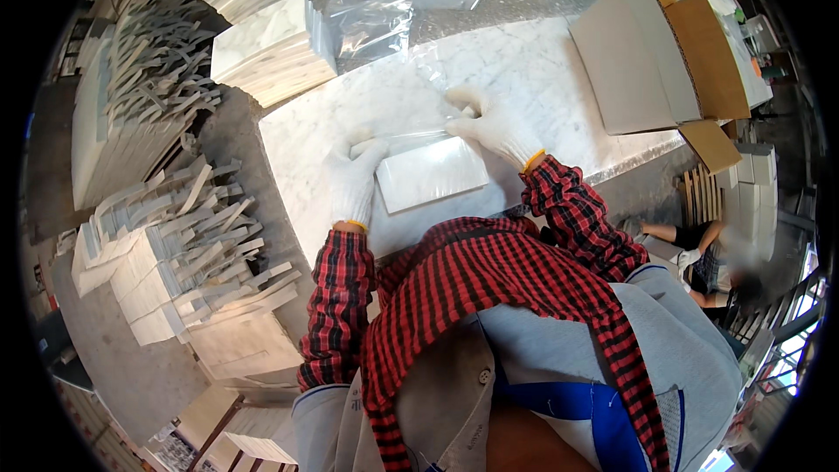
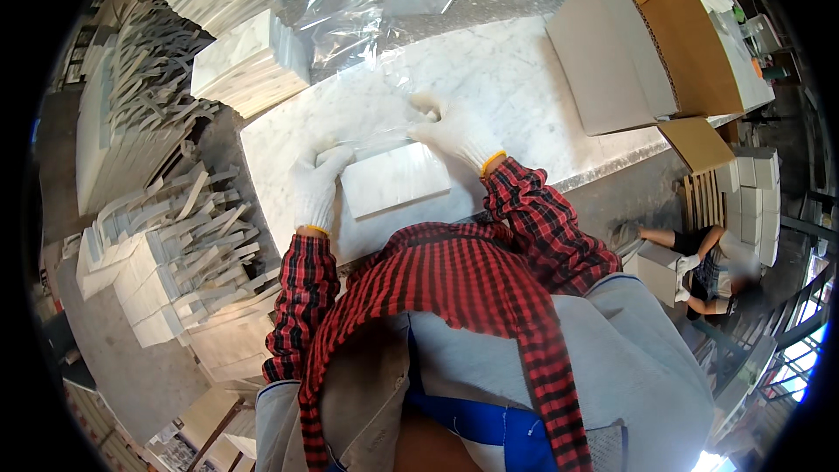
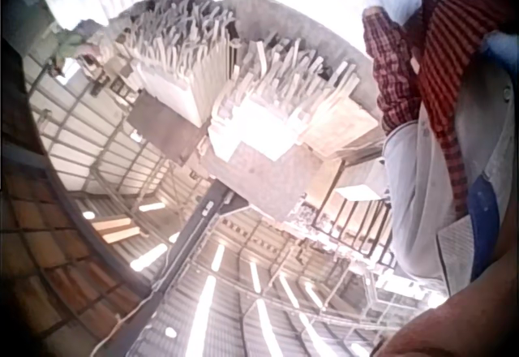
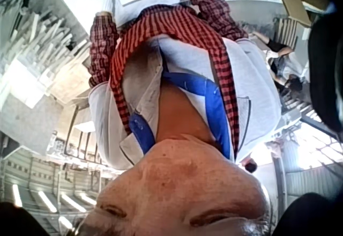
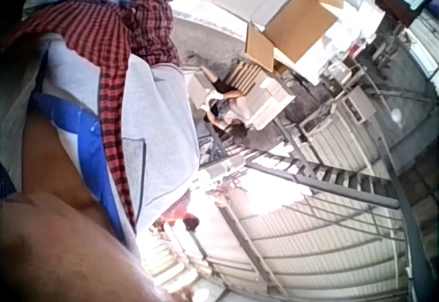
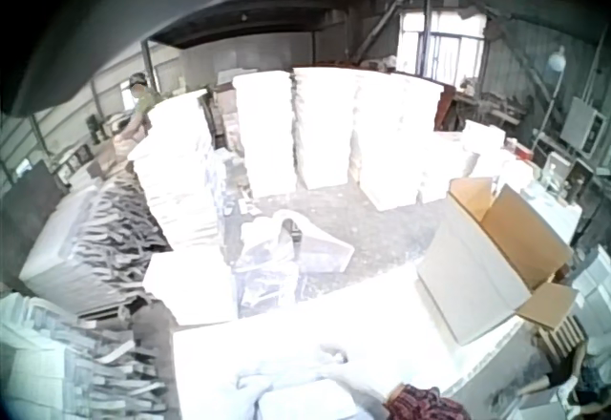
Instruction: The person repeatedly picks up small white rectangular blocks, wraps each one in a clear plastic bag, and places the wrapped blocks into a cardboard box. The process is repeated continuously throughout the clip.
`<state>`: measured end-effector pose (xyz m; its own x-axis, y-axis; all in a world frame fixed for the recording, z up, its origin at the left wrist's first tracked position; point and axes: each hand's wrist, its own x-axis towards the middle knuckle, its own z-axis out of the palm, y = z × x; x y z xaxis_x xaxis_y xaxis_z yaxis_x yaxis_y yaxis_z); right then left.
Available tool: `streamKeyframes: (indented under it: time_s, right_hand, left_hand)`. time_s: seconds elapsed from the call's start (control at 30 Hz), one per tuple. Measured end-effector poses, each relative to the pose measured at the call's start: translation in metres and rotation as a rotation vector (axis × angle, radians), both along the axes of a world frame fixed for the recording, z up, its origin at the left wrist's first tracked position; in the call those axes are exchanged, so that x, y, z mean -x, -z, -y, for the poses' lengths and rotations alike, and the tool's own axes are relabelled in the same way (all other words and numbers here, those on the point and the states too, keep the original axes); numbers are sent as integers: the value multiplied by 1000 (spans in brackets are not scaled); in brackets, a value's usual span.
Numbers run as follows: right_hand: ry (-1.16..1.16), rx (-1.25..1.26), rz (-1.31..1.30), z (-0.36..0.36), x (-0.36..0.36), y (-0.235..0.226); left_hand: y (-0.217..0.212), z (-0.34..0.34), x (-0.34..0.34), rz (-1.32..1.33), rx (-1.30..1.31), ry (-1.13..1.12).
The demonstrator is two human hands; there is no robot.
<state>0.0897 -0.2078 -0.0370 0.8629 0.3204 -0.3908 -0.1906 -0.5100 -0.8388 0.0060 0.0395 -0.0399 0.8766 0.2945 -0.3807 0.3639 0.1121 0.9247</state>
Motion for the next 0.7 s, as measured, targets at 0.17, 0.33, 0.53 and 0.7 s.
streamKeyframes:
  time_s: [0.17,0.33,0.53,0.7]
  right_hand:
    - [-19,90,13,-7,1,-8]
    - [-36,126,63,-8,-3,6]
    - [-113,371,401,-9,-14,-12]
    - [-294,173,1177,-111,-59,-137]
  left_hand:
    - [-11,-17,-8,-21,-778,260]
    - [-65,-30,-1,299,-906,395]
    - [0,-3,9,497,-356,521]
    - [-4,-5,15,450,-493,442]
